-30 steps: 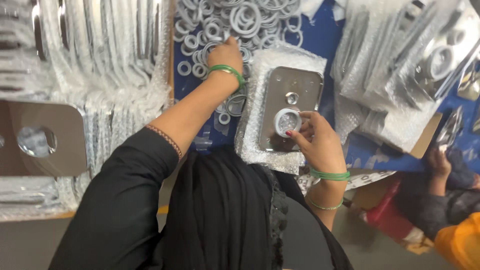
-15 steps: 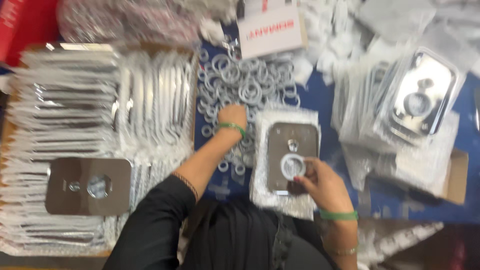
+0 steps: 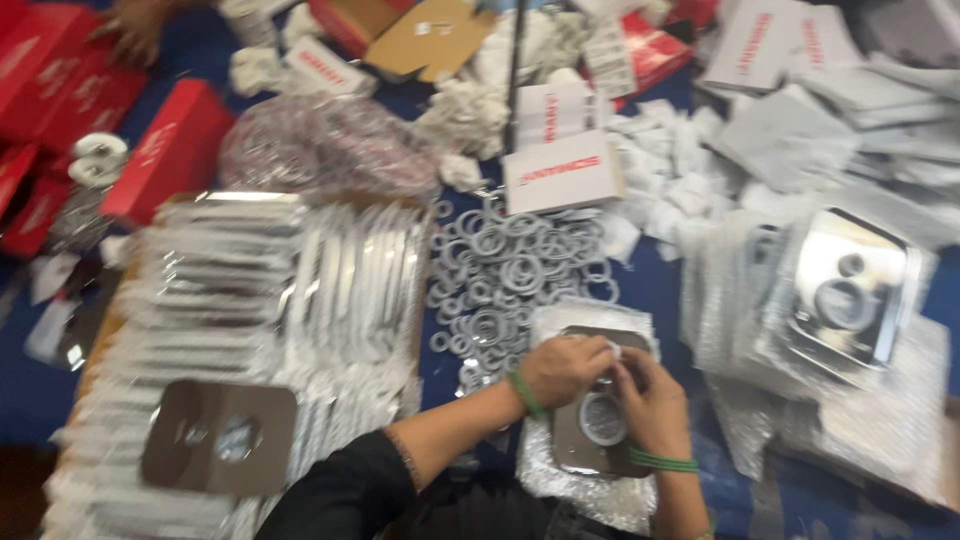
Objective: The person is assembling metal shower plates by inserting plastic rings into the center of the plates and stacking the finished items on a table.
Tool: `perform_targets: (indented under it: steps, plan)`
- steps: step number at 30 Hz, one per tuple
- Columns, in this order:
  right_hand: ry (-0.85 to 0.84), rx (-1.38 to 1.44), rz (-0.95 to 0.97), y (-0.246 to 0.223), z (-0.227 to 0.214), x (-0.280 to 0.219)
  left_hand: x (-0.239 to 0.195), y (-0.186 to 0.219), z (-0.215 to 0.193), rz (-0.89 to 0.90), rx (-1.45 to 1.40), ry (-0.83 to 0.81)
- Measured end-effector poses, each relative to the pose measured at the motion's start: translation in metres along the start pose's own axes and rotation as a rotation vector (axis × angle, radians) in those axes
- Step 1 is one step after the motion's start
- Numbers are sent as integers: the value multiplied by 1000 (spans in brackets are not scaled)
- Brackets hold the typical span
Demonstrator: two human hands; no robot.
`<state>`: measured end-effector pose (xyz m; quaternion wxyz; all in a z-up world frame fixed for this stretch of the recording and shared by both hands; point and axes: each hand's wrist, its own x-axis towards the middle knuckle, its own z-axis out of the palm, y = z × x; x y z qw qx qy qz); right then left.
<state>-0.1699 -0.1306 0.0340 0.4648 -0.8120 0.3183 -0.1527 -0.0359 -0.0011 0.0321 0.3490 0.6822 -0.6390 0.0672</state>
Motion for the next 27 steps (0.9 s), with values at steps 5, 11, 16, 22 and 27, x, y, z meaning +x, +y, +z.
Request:
perform_targets:
  steps: [5, 11, 16, 22, 27]
  plan:
    - [-16, 50, -32, 3, -2, -6, -2, -5, 8, -26, -74, -55]
    - [99, -63, -144, -21, 1, -16, 3, -2, 3, -212, -279, -165]
    - [120, -154, -177, -39, -1, -19, 10, 0, -6, -332, -381, -191]
    - [173, -163, -126, -36, -4, -16, 11, -1, -5, -262, -391, -145]
    - [82, -100, -76, -36, -8, -14, 11, -1, -4, -368, -438, -184]
